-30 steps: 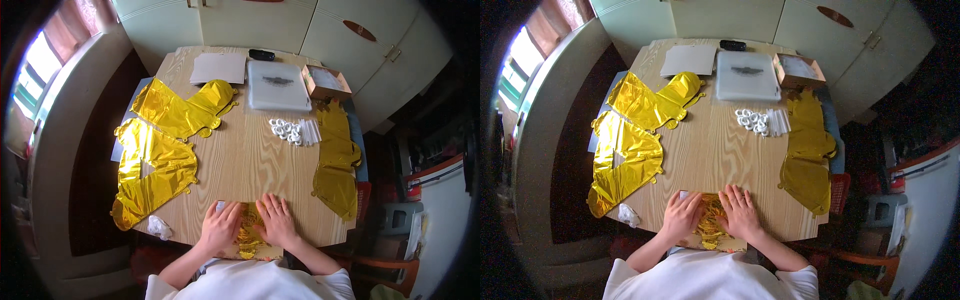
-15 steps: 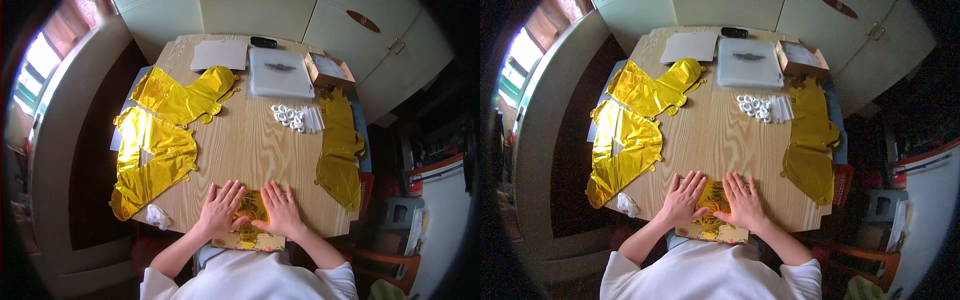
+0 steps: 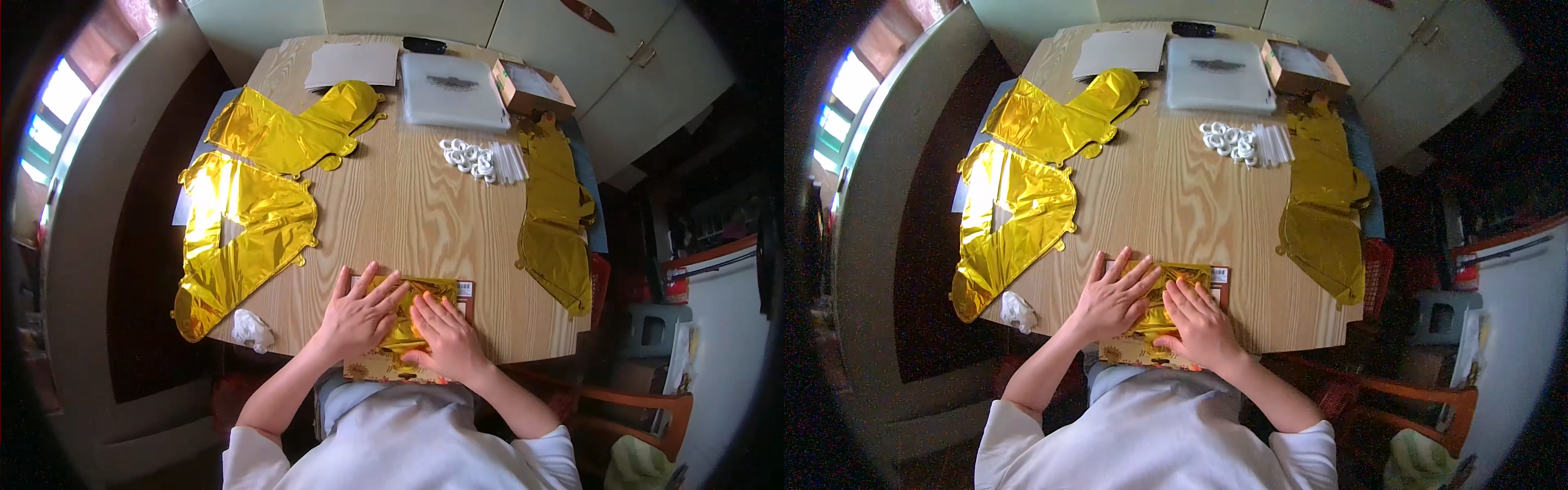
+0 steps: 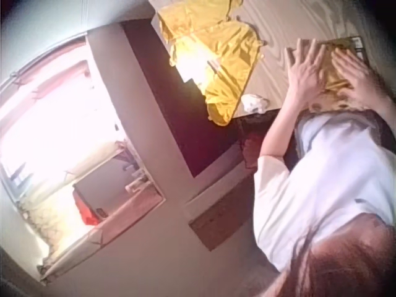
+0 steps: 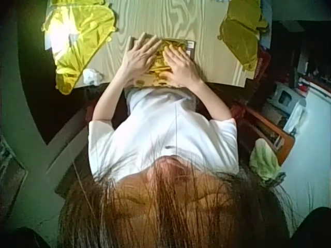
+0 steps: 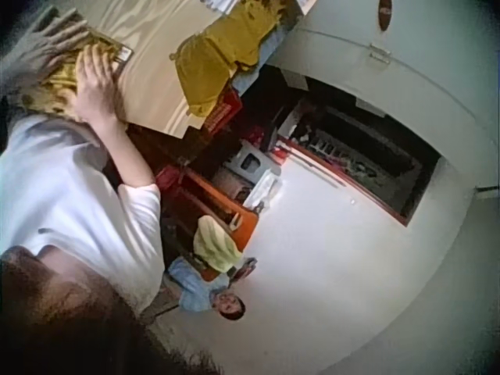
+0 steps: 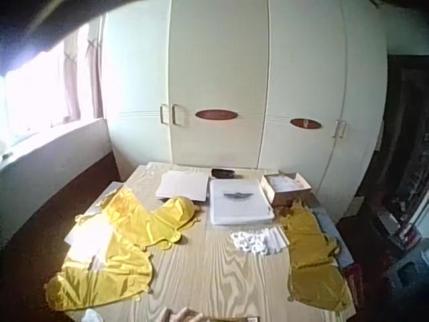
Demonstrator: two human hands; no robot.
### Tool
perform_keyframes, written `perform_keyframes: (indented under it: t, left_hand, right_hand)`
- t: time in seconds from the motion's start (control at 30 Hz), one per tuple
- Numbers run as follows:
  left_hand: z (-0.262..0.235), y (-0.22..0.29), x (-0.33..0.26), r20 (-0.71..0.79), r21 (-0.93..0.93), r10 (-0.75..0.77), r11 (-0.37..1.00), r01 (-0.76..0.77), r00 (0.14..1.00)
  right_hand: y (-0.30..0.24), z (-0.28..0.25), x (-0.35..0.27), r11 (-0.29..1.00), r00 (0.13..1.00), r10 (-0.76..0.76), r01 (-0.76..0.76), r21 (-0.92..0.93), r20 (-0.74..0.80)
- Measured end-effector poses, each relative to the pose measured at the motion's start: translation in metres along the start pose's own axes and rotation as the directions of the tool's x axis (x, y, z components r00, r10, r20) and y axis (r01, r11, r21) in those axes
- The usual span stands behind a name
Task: Folding gold star-shaped foil balloons and placing them into plastic packaging sleeves with cardboard backings.
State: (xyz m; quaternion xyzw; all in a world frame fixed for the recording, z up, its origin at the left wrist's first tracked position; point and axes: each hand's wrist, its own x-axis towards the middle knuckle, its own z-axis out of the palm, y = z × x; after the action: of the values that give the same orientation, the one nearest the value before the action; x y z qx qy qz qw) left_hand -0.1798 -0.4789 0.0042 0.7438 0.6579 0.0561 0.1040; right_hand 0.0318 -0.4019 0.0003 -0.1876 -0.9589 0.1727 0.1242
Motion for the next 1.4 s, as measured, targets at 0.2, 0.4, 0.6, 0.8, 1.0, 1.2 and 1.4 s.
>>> perform_keyframes:
  t: [0.2,0.4,0.6,0.8,1.0,1.2,1.4]
  left_hand:
    - [-0.002,-0.005,-0.002,0.035,-0.134,-0.001,0.991,0.006,0.999]
    - [-0.009,-0.009,0.001,0.16,-0.233,0.006,0.972,0.032,0.987]
    - [-0.01,-0.011,-0.001,0.168,-0.244,0.01,0.969,0.032,0.986]
    - [-0.006,-0.011,0.0,0.161,-0.249,0.003,0.968,0.038,0.987]
    - [0.006,-0.012,-0.002,0.064,-0.21,0.005,0.978,0.009,0.998]
    - [0.003,-0.009,-0.002,0.056,-0.022,0.063,0.998,-0.061,0.996]
    - [-0.001,-0.002,-0.004,0.032,0.013,0.067,0.998,-0.068,0.997]
  right_hand:
    - [-0.005,0.0,0.007,0.997,0.995,0.072,-0.071,0.024,-0.069]
    - [-0.007,0.004,0.017,0.995,0.972,0.086,-0.094,-0.027,-0.219]
    - [-0.008,-0.003,0.017,0.916,0.918,-0.236,0.1,-0.389,-0.319]
    - [-0.01,-0.004,0.004,0.942,0.971,-0.206,0.161,-0.294,-0.126]
    - [-0.015,-0.006,-0.021,0.955,0.983,-0.169,0.145,-0.259,-0.07]
    - [-0.031,-0.016,-0.03,0.973,0.997,-0.076,0.08,-0.218,0.025]
    - [-0.032,-0.009,-0.034,0.962,0.997,-0.077,0.078,-0.263,0.015]
